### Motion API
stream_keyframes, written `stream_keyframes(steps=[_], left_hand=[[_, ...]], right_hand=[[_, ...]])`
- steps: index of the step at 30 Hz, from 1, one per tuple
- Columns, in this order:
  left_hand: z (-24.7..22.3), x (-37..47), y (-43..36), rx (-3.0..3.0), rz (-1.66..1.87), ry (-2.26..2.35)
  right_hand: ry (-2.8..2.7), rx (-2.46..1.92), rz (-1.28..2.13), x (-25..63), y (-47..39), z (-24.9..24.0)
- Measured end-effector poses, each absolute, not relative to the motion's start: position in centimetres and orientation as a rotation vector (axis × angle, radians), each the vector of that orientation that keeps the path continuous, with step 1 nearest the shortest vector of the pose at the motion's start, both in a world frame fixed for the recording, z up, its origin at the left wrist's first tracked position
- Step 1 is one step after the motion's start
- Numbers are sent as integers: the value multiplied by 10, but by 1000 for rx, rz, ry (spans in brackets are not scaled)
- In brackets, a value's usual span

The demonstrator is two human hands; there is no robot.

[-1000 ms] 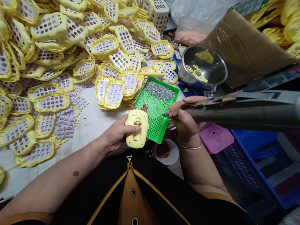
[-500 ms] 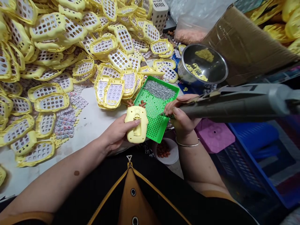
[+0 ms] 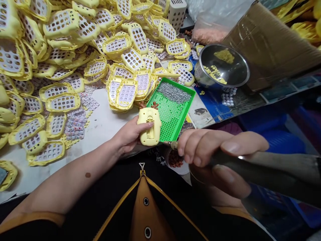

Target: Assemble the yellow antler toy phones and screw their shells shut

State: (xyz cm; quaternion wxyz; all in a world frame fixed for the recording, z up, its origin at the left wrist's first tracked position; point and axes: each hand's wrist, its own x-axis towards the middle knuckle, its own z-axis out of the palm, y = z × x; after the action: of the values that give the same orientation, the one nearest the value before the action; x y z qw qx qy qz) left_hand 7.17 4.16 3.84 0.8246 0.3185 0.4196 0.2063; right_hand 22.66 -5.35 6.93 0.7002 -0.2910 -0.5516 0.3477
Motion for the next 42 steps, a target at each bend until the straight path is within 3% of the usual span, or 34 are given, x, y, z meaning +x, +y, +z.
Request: stream_keyframes(steps=[21, 27, 33, 42], left_hand=[[38, 76, 42, 709, 488, 947], [40, 78, 46, 629, 445, 934], [34, 74, 47, 655, 402, 919], [33, 74, 47, 680, 379, 920]], right_hand=[[-1387, -463, 915, 216, -33, 69], [-1453, -470, 815, 244, -39, 82], [-1228, -639, 539, 261, -1, 40], [-1227, -733, 538, 265, 19, 5]])
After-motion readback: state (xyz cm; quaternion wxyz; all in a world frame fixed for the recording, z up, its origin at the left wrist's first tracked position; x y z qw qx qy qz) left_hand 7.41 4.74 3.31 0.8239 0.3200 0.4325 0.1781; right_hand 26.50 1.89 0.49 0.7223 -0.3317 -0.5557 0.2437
